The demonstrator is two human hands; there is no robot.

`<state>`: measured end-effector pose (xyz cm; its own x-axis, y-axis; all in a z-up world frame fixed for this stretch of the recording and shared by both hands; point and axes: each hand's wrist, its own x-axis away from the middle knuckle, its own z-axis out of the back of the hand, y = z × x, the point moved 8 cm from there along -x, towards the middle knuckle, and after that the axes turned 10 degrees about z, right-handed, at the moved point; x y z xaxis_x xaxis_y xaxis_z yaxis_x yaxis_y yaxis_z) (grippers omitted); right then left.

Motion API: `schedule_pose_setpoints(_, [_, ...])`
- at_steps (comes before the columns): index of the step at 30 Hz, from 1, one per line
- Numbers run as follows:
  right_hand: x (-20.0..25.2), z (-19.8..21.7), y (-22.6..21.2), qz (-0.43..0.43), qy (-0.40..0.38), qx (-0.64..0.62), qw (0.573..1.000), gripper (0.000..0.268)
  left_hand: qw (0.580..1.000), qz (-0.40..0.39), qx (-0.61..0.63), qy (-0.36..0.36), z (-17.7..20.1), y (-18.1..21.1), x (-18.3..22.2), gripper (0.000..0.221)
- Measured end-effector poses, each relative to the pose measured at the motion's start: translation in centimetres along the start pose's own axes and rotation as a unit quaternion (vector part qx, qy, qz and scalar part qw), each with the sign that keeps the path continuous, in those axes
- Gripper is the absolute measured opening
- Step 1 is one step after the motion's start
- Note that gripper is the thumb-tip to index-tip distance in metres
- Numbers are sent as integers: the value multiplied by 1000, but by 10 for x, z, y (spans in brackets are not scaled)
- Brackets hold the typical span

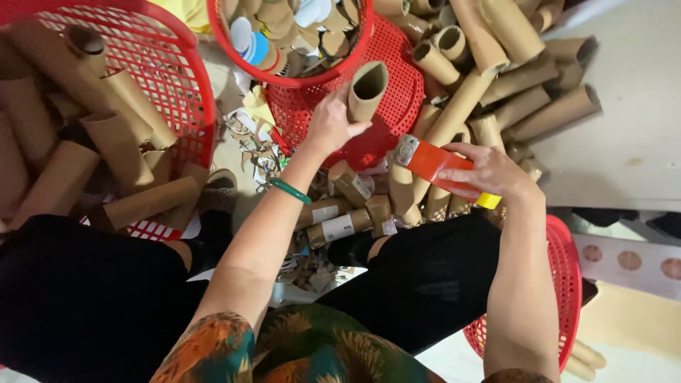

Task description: Applying adhesive circles and tape to the ends of cardboard tubes.

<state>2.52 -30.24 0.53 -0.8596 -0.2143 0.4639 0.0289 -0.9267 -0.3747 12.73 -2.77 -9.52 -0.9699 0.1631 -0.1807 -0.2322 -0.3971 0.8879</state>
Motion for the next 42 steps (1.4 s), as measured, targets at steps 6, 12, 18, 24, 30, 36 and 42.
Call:
schedule_pose_setpoints(6, [8,-9,19,-5,-2,17,1000,78,994,-57,-90,-9,-9,9,3,87])
schedule_pose_setpoints(12, [20,-15,33,-81,-20,27,996,85,994,30,-94,-37,-9,15,12,79])
schedule_pose_setpoints(18, [20,-19,41,-77,-21,23,997,89,994,-86,72,18,21,69,24,115])
schedule_pose_setpoints(24, [17,-17,35,-48,-5,16,999,86,975,-138,104,-143,21,93,11,93])
schedule_pose_setpoints(30, [16,-11,13,-18,-1,2,1000,75,981,-98,119,-121,15,87,9,74])
schedule_pose_setpoints(36, [11,-10,3,4,-5,-15,1000,76,985,-143,87,-43,14,84,1,68])
schedule_pose_setpoints(42, [16,-1,-7,-9,7,-24,1000,76,989,-101,102,17,31,77,-11,61])
